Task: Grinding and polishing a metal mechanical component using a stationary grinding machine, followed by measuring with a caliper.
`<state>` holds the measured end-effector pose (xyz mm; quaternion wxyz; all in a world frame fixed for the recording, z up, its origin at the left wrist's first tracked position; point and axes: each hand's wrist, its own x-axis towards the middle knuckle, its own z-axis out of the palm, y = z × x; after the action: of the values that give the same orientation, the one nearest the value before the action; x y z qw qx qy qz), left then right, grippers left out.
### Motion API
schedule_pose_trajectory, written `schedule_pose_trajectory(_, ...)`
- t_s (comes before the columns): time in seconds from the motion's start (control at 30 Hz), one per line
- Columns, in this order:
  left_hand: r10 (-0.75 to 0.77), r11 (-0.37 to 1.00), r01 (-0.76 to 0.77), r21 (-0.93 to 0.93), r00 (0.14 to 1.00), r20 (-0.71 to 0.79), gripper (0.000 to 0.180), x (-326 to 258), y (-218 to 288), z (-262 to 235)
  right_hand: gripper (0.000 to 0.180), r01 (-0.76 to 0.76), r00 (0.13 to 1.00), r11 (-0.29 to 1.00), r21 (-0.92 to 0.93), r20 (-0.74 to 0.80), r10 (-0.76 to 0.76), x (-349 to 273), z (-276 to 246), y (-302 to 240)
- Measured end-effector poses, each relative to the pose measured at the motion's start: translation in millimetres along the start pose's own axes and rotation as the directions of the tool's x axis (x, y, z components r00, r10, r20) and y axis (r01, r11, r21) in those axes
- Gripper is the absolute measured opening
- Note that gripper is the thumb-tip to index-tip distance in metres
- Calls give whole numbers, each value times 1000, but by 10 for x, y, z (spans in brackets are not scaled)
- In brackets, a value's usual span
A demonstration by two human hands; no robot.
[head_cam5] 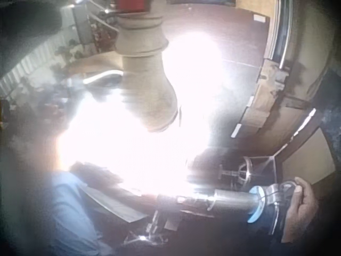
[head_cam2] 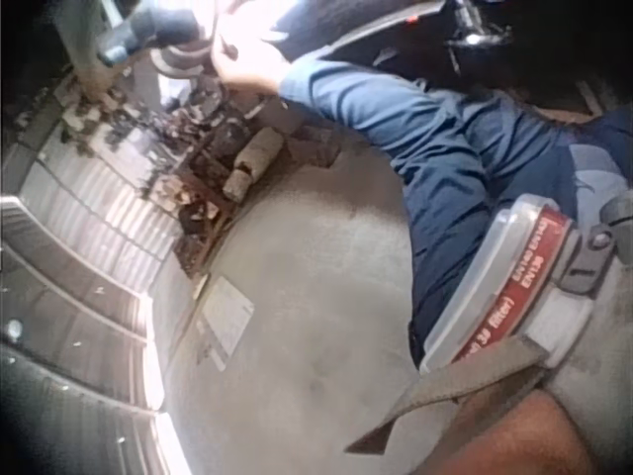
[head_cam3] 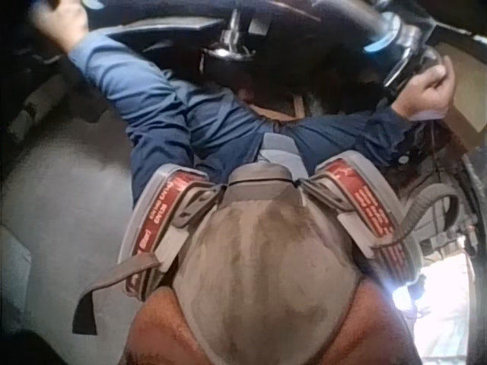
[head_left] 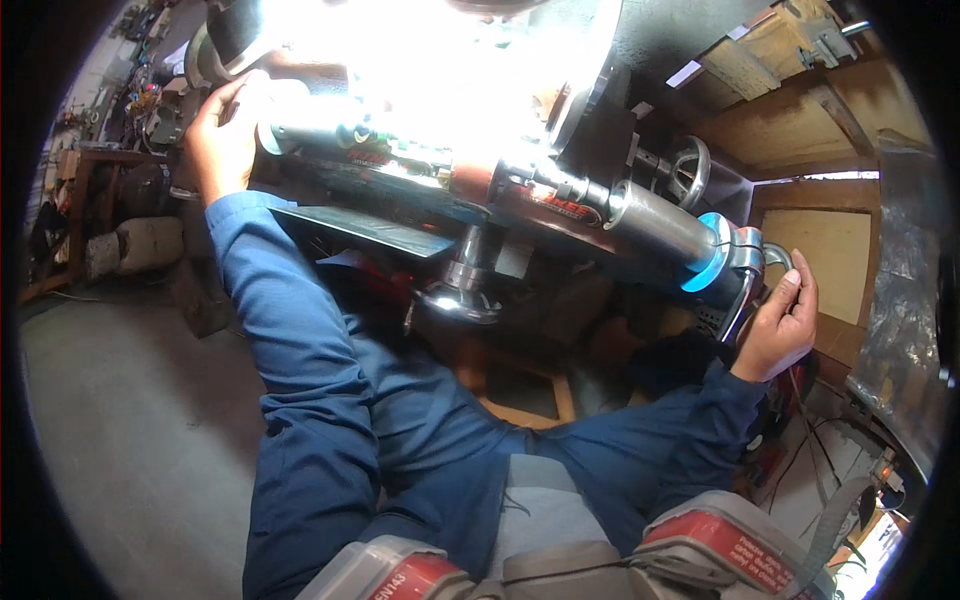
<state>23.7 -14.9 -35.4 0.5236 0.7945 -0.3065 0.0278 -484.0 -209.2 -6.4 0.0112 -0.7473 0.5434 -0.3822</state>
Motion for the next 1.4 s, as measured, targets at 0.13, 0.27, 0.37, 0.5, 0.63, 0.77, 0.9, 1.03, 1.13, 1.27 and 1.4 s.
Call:
schedule_pose_trajectory(0.13,-4,1000,4,-22,1000,4,22,-4,2,0,24,61,994,998,4,-91,-61,-63,43,38)
schedule_pose_trajectory(0.27,17,998,-16,63,1000,-6,22,-1,-5,0,26,146,969,989,-34,-195,-150,-127,91,114)
schedule_pose_trajectory(0.37,42,998,-41,53,999,-15,22,5,-18,7,28,184,938,976,-120,-277,-211,-199,149,189)
schedule_pose_trajectory(0.5,46,998,-45,40,999,-3,22,19,-54,9,29,272,841,931,-243,-410,-353,-295,256,238)
schedule_pose_trajectory(0.63,64,998,-64,24,998,2,22,35,-86,1,28,252,872,939,-234,-366,-326,-270,224,216)
schedule_pose_trajectory(0.77,81,997,-81,11,997,-3,22,25,-93,11,26,156,961,978,-140,-206,-183,-172,117,157)
schedule_pose_trajectory(0.9,13,998,-14,-65,1000,-8,22,6,-72,30,25,134,976,985,-107,-160,-150,-103,61,76)
schedule_pose_trajectory(1.03,54,999,-54,-4,999,-1,22,-8,-30,46,24,-10,990,988,-152,135,31,141,-28,52)
schedule_pose_trajectory(1.13,114,992,-114,-54,993,-12,20,-5,3,75,26,-47,946,972,-232,302,118,348,-56,80)
schedule_pose_trajectory(1.27,80,995,-80,-66,997,-1,19,-21,30,82,26,-56,979,983,-177,181,89,212,-31,106)
schedule_pose_trajectory(1.4,62,997,-63,-32,997,-42,20,-38,21,84,23,20,998,1000,11,-62,-20,-52,64,188)
